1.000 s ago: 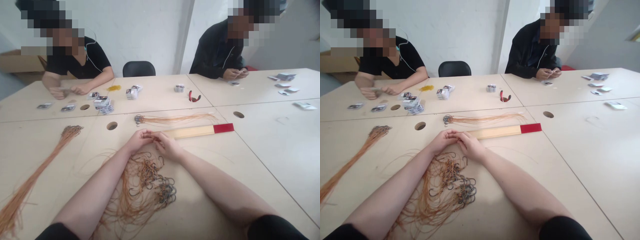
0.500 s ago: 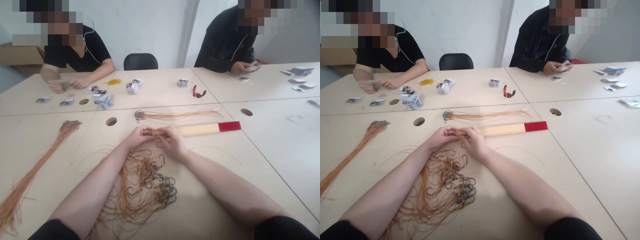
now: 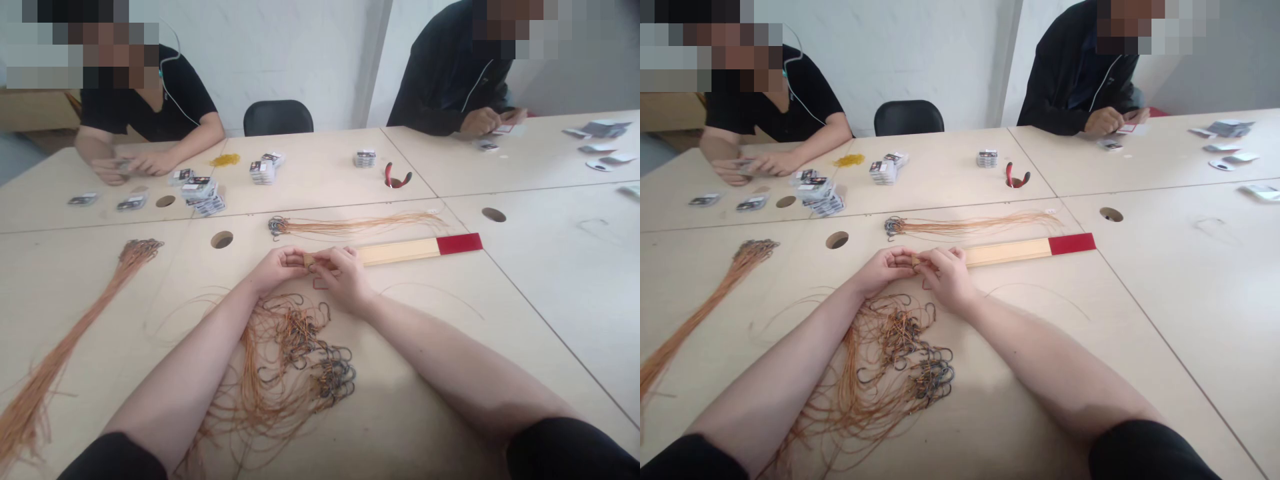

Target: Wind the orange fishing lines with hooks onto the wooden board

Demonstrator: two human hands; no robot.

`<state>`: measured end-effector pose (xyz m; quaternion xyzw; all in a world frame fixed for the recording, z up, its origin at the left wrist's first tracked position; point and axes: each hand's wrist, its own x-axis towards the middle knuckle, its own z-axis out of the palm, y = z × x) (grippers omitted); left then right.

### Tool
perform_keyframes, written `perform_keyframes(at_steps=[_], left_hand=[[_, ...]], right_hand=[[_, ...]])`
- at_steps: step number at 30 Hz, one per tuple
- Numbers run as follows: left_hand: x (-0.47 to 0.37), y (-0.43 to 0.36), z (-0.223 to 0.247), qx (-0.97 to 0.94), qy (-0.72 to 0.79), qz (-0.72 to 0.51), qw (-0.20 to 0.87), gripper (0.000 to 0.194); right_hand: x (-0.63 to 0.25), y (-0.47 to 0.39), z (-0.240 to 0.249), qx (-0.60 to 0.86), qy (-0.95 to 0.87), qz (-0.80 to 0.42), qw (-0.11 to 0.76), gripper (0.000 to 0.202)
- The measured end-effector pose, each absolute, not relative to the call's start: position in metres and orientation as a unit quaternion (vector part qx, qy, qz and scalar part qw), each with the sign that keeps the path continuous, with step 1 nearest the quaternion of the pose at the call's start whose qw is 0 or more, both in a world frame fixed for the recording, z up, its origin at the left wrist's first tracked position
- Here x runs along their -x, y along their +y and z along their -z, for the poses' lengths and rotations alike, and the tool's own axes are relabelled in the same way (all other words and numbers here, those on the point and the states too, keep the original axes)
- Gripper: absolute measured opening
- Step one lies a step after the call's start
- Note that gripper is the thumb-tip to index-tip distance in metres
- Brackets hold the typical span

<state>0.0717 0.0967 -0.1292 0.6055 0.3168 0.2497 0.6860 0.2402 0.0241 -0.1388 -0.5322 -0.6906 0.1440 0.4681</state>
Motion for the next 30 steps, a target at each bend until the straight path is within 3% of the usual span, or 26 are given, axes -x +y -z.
perform_keyframes(at_steps=[30], left_hand=[[-0.0716,0.0964,0.1258,-0.630,0.338,-0.220,0.664,0.038]], right_hand=[[-0.2397,0.0280,0.1414,0.522,-0.720,-0.078,0.451,0.010]])
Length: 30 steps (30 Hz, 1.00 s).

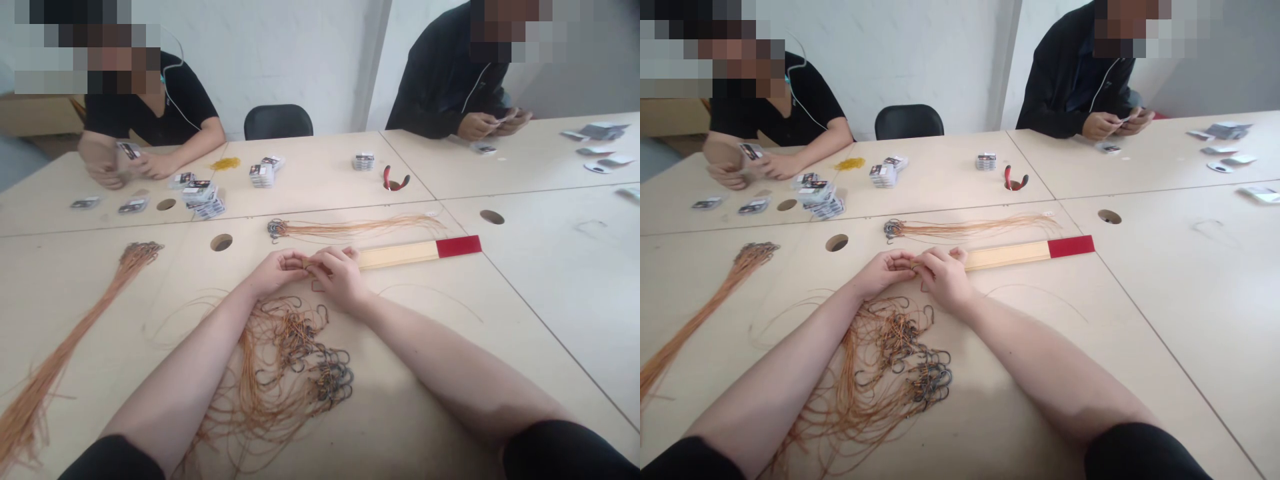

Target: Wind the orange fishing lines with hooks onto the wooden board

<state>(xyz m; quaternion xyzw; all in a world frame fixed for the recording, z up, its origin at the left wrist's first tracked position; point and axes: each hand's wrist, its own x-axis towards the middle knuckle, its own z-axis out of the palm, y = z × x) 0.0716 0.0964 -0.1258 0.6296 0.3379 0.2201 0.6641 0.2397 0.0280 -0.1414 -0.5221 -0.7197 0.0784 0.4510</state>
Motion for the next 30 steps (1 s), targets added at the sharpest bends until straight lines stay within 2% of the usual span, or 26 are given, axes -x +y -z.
perform_keyframes(at_steps=[5,10,15,19,26,30], left_hand=[[-0.071,0.097,0.127,-0.626,0.335,-0.223,0.668,0.036],[-0.072,0.096,0.127,-0.625,0.338,-0.231,0.665,0.035],[-0.071,0.096,0.128,-0.612,0.355,-0.247,0.662,0.038],[-0.070,0.096,0.131,-0.600,0.369,-0.271,0.656,0.038],[-0.069,0.100,0.135,-0.617,0.374,-0.316,0.616,0.033],[-0.070,0.100,0.135,-0.630,0.373,-0.316,0.603,0.032]], right_hand=[[-0.239,0.028,0.142,0.525,-0.723,-0.074,0.442,0.011],[-0.243,0.029,0.144,0.516,-0.751,-0.035,0.409,0.020],[-0.256,0.032,0.137,0.446,-0.842,0.032,0.302,0.018],[-0.270,0.039,0.133,0.403,-0.881,0.084,0.233,0.024],[-0.286,0.046,0.133,0.385,-0.901,0.096,0.174,0.041],[-0.286,0.045,0.134,0.403,-0.894,0.094,0.171,0.037]])
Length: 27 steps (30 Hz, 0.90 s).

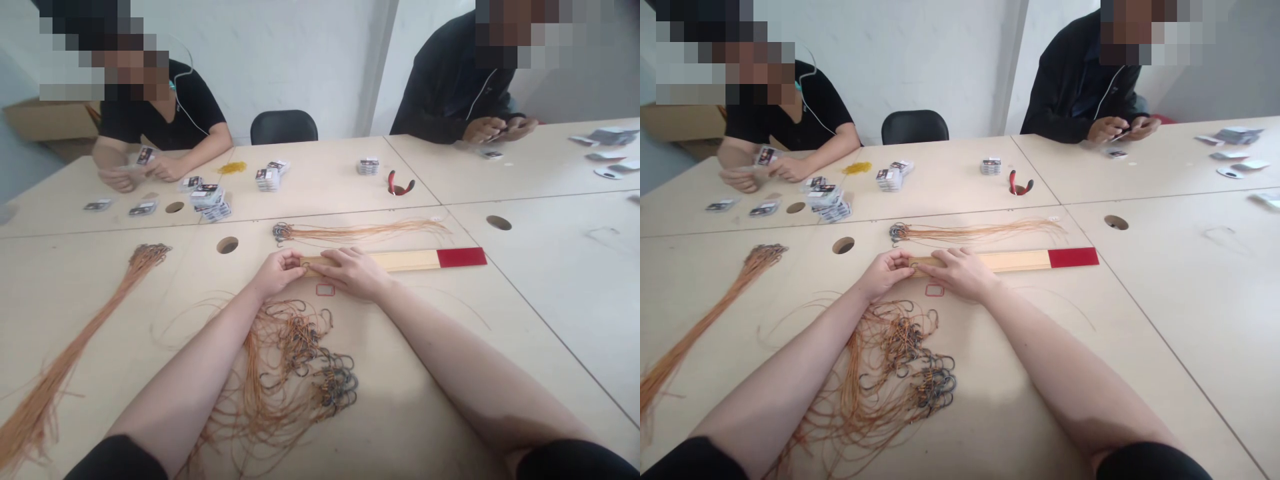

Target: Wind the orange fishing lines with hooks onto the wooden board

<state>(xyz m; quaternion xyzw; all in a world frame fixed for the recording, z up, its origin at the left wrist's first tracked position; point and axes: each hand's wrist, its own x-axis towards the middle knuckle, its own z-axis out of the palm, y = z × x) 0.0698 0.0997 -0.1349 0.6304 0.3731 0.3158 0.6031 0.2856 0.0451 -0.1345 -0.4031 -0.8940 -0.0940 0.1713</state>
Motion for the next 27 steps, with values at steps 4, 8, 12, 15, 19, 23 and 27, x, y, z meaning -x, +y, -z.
perform_keyframes(at_steps=[4,8,12,15,19,23,27], left_hand=[[-0.069,0.098,0.133,-0.632,0.357,-0.314,0.612,0.030],[-0.067,0.097,0.132,-0.626,0.326,-0.314,0.636,0.033],[-0.067,0.098,0.132,-0.630,0.312,-0.287,0.651,0.034],[-0.068,0.098,0.132,-0.639,0.308,-0.268,0.652,0.034],[-0.068,0.099,0.130,-0.648,0.306,-0.257,0.648,0.036],[-0.068,0.099,0.128,-0.655,0.317,-0.244,0.641,0.035],[-0.069,0.100,0.129,-0.659,0.333,-0.239,0.631,0.034]], right_hand=[[-0.282,0.044,0.136,0.411,-0.887,0.097,0.190,0.037],[-0.280,0.043,0.135,0.420,-0.880,0.107,0.194,0.037],[-0.279,0.042,0.134,0.431,-0.876,0.110,0.187,0.038],[-0.278,0.042,0.134,0.434,-0.875,0.104,0.186,0.039],[-0.277,0.042,0.135,0.434,-0.873,0.095,0.199,0.037],[-0.275,0.041,0.134,0.432,-0.875,0.087,0.202,0.038],[-0.274,0.039,0.131,0.436,-0.876,0.085,0.186,0.041]])
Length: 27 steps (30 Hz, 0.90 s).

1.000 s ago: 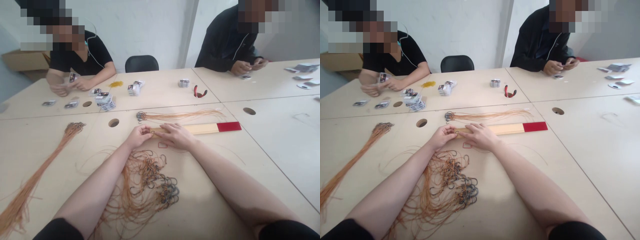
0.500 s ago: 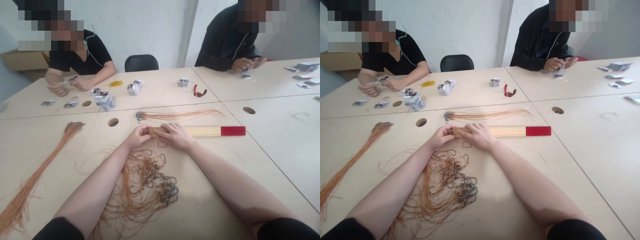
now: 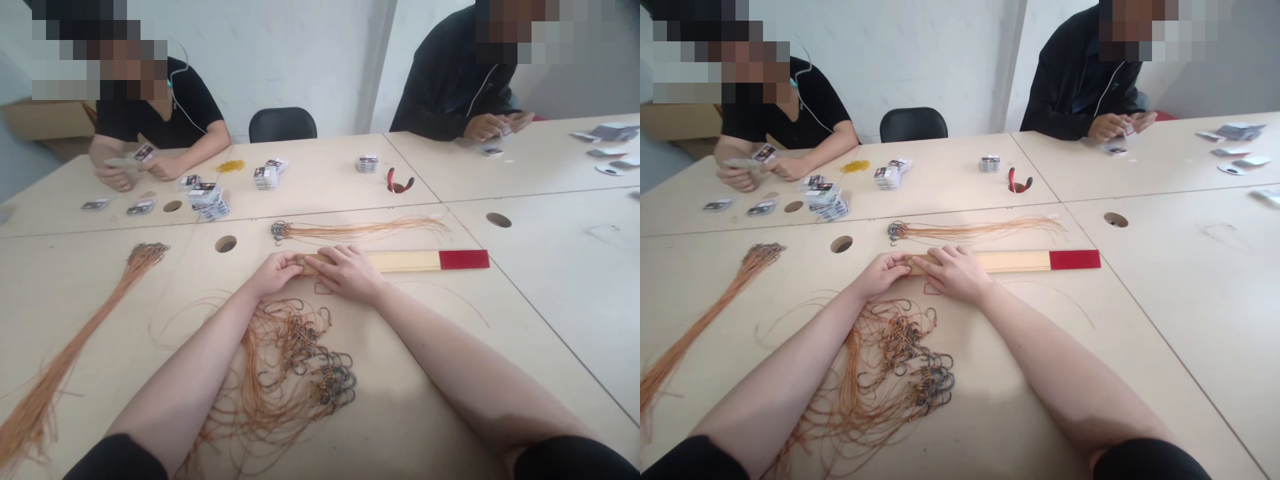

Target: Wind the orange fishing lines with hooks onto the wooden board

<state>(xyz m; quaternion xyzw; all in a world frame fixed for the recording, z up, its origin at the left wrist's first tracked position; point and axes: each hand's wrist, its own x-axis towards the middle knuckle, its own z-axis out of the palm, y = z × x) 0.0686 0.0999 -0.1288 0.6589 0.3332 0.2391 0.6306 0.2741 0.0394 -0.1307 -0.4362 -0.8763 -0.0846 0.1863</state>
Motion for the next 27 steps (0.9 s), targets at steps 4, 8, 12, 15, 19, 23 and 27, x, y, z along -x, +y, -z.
perform_keyframes(at_steps=[4,8,12,15,19,23,27], left_hand=[[-0.0693,0.0998,0.1283,-0.669,0.336,-0.241,0.618,0.035],[-0.0707,0.0987,0.1261,-0.676,0.338,-0.241,0.609,0.033],[-0.0706,0.0985,0.1267,-0.681,0.343,-0.244,0.600,0.034],[-0.0698,0.0991,0.1285,-0.689,0.341,-0.242,0.592,0.033],[-0.0691,0.0996,0.1298,-0.695,0.342,-0.238,0.586,0.032],[-0.0692,0.0994,0.1297,-0.694,0.343,-0.236,0.587,0.031],[-0.0693,0.0995,0.1295,-0.686,0.347,-0.237,0.595,0.033]], right_hand=[[-0.2731,0.0383,0.1290,0.446,-0.874,0.081,0.173,0.043],[-0.2720,0.0376,0.1290,0.458,-0.870,0.076,0.163,0.046],[-0.2714,0.0372,0.1297,0.468,-0.866,0.073,0.161,0.047],[-0.2710,0.0374,0.1301,0.469,-0.866,0.069,0.160,0.048],[-0.2703,0.0378,0.1303,0.471,-0.865,0.068,0.163,0.049],[-0.2703,0.0380,0.1309,0.473,-0.863,0.068,0.165,0.047],[-0.2706,0.0386,0.1316,0.474,-0.863,0.071,0.161,0.049]])
